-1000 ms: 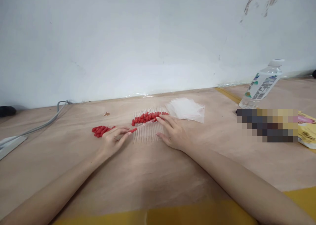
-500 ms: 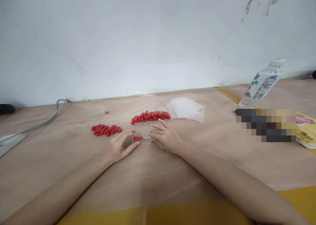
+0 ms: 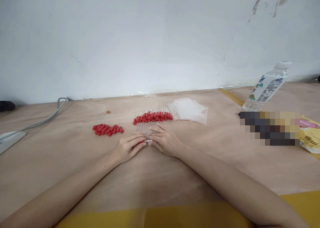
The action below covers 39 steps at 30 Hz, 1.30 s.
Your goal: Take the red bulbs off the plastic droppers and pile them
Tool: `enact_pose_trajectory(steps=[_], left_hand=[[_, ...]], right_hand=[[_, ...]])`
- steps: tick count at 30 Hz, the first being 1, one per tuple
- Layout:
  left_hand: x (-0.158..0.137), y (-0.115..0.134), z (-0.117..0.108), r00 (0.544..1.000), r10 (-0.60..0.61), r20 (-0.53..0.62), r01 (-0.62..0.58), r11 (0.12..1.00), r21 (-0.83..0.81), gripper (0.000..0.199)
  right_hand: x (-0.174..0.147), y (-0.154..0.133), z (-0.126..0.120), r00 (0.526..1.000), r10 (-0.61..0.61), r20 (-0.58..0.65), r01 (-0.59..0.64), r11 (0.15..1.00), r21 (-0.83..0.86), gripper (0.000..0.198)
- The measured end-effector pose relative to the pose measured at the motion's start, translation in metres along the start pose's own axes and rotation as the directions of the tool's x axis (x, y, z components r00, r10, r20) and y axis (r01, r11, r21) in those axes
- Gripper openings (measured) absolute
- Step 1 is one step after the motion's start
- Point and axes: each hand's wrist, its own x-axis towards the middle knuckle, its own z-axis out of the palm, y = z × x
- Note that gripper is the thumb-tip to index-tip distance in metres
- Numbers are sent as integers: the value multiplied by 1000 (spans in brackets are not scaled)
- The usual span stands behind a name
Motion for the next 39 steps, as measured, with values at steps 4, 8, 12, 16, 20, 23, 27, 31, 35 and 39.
enact_pose_trajectory(steps=[4,8,12,16,20,23,27,31,35,39], left_hand=[[1,2,0,999,38,8,-38,999,18,25],[1,2,0,997,81,16,-82,996,39,18],[1,2,-1,994,101,36,-102,994,43,16],[0,3,-1,994,92,55,-94,995,26,15],[-2,2,-1,995,74,71,-74,997,11,15],[-3,3,-2,994,62,93,-62,998,-2,15],[-1,6,-3,993,63,103,-63,998,-2,16],[-4,3,-7,994,59,88,-60,998,14,16],[-11,-13,-22,995,-81,-52,86,989,119,15],[-8,-37,-42,940,-280,-193,316,928,195,19]], right_hand=[[0,0,1,999,-27,27,26,999,28,21],[1,-2,0,997,-69,-21,70,997,36,18],[1,-6,-2,993,-111,-44,113,993,27,15],[1,-7,-4,989,-135,-55,136,991,20,13],[0,-5,-6,987,-151,-59,151,988,5,13],[-2,-5,-7,985,-164,-62,163,986,-20,13],[-3,-7,-10,981,-186,-51,182,981,-66,15],[-9,-2,-19,975,-217,-44,214,974,-78,19],[-20,25,-33,986,23,-164,-41,993,-109,22],[-28,50,-33,902,374,-214,-416,886,-205,27]])
